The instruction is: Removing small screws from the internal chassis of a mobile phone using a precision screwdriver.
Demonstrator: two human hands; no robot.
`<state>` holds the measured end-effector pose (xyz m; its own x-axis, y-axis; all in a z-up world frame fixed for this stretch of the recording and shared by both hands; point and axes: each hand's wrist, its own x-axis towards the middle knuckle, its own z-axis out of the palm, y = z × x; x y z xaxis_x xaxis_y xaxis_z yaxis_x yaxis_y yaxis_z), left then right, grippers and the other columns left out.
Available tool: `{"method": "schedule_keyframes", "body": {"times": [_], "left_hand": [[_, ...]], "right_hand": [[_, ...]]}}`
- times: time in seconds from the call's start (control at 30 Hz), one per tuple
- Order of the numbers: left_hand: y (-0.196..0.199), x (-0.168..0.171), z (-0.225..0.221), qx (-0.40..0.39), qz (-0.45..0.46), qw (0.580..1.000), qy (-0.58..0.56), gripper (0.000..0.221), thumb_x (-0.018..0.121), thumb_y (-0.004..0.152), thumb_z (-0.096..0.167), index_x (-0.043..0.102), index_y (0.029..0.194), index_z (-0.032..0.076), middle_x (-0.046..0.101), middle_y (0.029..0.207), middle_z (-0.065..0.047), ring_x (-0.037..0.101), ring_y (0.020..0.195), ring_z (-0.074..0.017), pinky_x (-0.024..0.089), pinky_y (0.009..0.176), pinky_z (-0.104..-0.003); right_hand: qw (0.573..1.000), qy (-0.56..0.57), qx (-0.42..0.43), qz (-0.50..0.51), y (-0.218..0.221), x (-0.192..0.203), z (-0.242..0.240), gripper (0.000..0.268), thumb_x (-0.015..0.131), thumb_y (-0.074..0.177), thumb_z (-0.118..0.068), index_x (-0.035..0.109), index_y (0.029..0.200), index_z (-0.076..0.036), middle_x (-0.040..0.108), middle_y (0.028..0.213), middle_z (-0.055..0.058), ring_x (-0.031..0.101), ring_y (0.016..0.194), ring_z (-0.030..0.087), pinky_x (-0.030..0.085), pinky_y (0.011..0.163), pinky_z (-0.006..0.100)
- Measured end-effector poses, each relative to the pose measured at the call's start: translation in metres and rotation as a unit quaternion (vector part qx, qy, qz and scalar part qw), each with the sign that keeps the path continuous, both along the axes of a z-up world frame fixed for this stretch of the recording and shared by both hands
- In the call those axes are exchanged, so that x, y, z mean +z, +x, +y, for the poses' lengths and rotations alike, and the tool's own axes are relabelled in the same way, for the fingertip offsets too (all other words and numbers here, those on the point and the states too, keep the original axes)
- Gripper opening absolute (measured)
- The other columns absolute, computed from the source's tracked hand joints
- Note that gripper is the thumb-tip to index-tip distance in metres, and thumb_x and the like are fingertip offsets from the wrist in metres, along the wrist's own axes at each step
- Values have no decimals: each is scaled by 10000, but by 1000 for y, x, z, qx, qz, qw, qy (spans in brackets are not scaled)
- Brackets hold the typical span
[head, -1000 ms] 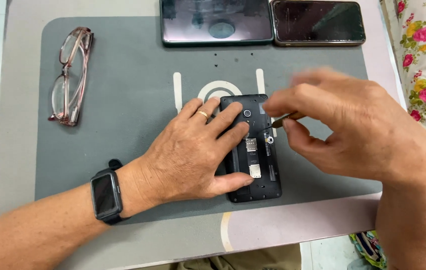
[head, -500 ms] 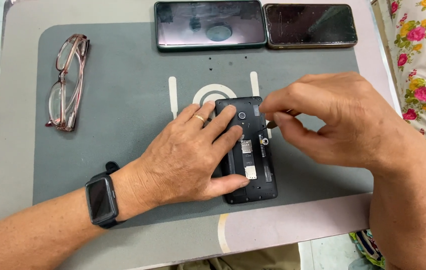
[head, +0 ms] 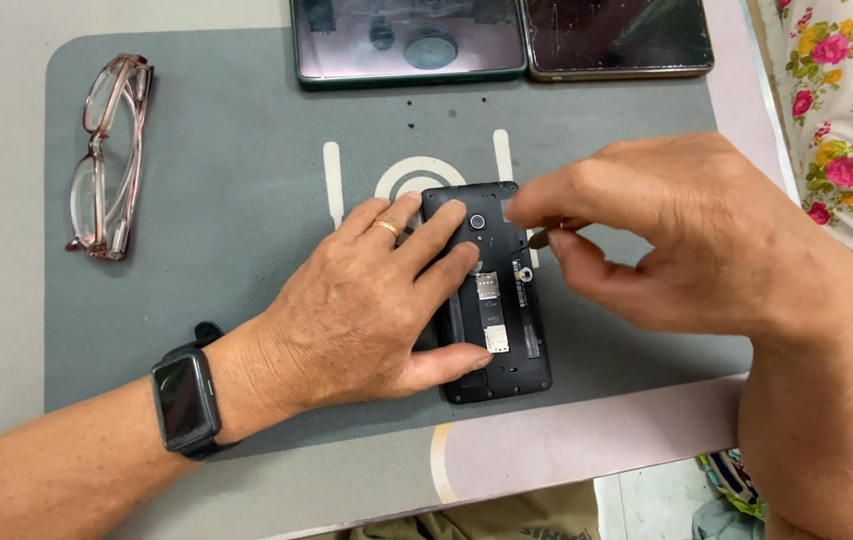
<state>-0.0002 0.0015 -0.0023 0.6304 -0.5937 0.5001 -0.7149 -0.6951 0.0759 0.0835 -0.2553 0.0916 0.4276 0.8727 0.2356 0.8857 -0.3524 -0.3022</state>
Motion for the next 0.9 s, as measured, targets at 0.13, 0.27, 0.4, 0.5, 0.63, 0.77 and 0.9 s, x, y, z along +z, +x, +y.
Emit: {"method": "schedule_keyframes", "body": {"times": [0.13,0.27,0.4,0.5,0.63,0.77,0.9], "left_hand": [[0,0,-1,3,1,1000,2,799,812,904,708,708,1291,16,635,1405,-227,638,1191,-467,541,980,-543],[0,1,-1,2,-5,1000,-1,806,835,891,704,701,1267,4,631,1375,-235,636,1153,-464,543,937,-532],[0,1,0,0,-4,1000,-4,796,821,920,700,683,1264,-4,618,1380,-242,630,1151,-474,541,926,-533],[-1,0,-1,3,-6,1000,-3,804,816,913,713,684,1266,3,615,1382,-235,630,1150,-471,541,910,-526],[-1,0,-2,9,-5,1000,1,806,794,915,728,686,1270,13,624,1394,-237,641,1164,-473,548,936,-532],[-1,0,-2,6,4,1000,-9,797,811,901,710,679,1261,11,617,1390,-238,630,1155,-475,534,931,-535],[-1,0,-1,6,1,1000,-2,807,813,903,724,686,1265,14,615,1398,-235,632,1161,-467,543,933,-528]], "right_hand": [[999,-13,-33,-34,1,-7,-5,160,766,1047,-69,716,1182,-136,736,868,-8,653,671,211,491,623,384],[995,-25,-52,-79,5,-9,-9,191,859,1033,-148,722,1167,-150,752,880,-48,673,705,182,485,616,371],[998,-39,-55,-17,3,-4,-6,280,744,947,-55,713,1197,-179,761,886,-61,706,757,167,525,663,362],[998,-26,-33,-44,4,-10,-7,218,751,966,-62,729,1153,-172,738,892,-67,690,740,206,520,669,393],[990,-19,-83,-117,5,-16,-10,140,859,1053,-202,746,1135,-183,603,647,-28,600,614,211,450,591,387],[995,-31,-48,-86,0,-5,-4,281,667,935,-10,732,1155,-173,617,694,-30,576,585,228,431,552,417],[990,-34,-87,-104,-1,-14,-6,221,723,987,-41,744,1103,-229,575,609,-65,573,565,192,423,557,401]]}}
